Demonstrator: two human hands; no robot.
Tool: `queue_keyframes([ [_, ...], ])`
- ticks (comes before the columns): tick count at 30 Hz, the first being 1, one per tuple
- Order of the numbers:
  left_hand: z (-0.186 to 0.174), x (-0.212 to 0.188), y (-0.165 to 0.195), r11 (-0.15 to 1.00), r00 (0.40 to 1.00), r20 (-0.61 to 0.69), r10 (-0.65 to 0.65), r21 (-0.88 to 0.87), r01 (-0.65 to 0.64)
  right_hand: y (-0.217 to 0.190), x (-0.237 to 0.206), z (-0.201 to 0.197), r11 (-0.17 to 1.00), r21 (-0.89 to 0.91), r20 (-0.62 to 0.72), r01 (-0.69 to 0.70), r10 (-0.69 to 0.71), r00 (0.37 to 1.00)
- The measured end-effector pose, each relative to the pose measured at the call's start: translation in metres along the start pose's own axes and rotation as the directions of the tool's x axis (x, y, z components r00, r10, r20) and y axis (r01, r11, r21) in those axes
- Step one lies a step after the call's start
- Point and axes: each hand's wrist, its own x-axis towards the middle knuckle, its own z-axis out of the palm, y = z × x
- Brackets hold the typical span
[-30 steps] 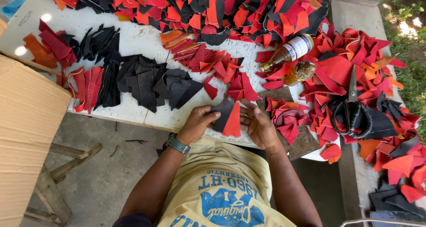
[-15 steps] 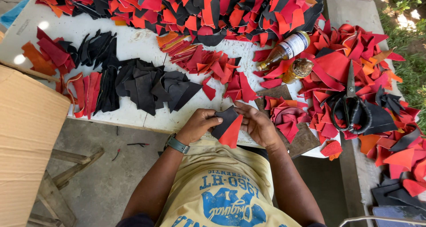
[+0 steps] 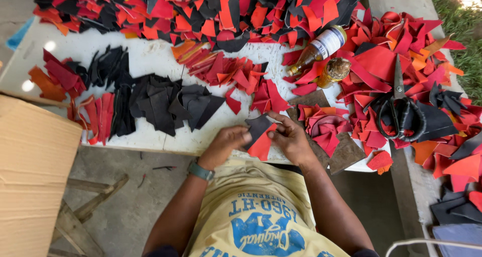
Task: The person repeatedly picks up red and black fabric pieces from a table, aligns them, and presses them together by hand. They occasionally sort and stack the pieces into piles while continuing the assembly process.
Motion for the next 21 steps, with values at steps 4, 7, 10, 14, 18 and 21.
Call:
queue_keyframes([
  [4,0.035,-0.017,0.031,0.970,0.975,-0.090,0.202,0.154,-0.187,-0.014,-0.008,0.008,0.976,0.216,-0.137,0.038,-0.008,0.991],
  [7,0.012,0.000,0.070,0.812,0.826,-0.216,0.520,0.423,-0.401,-0.014,-0.009,0.015,0.976,0.217,-0.152,0.023,0.011,0.988],
  [10,-0.045,0.051,0.135,0.798,0.772,-0.350,0.530,0.513,-0.315,-0.008,-0.015,0.015,0.991,0.133,-0.097,0.011,0.002,0.995],
  [14,-0.107,0.151,0.222,0.780,0.691,-0.427,0.583,0.531,-0.331,0.000,-0.022,0.013,0.998,0.060,-0.053,0.025,-0.022,0.998],
  [18,-0.117,0.224,0.255,0.828,0.673,-0.530,0.517,0.510,-0.234,0.003,-0.025,0.013,0.999,0.009,-0.035,0.052,-0.052,0.998],
  [21,-0.119,0.253,0.257,0.850,0.646,-0.606,0.464,0.510,-0.132,0.005,-0.027,0.013,0.998,0.002,-0.024,0.059,-0.059,0.998],
])
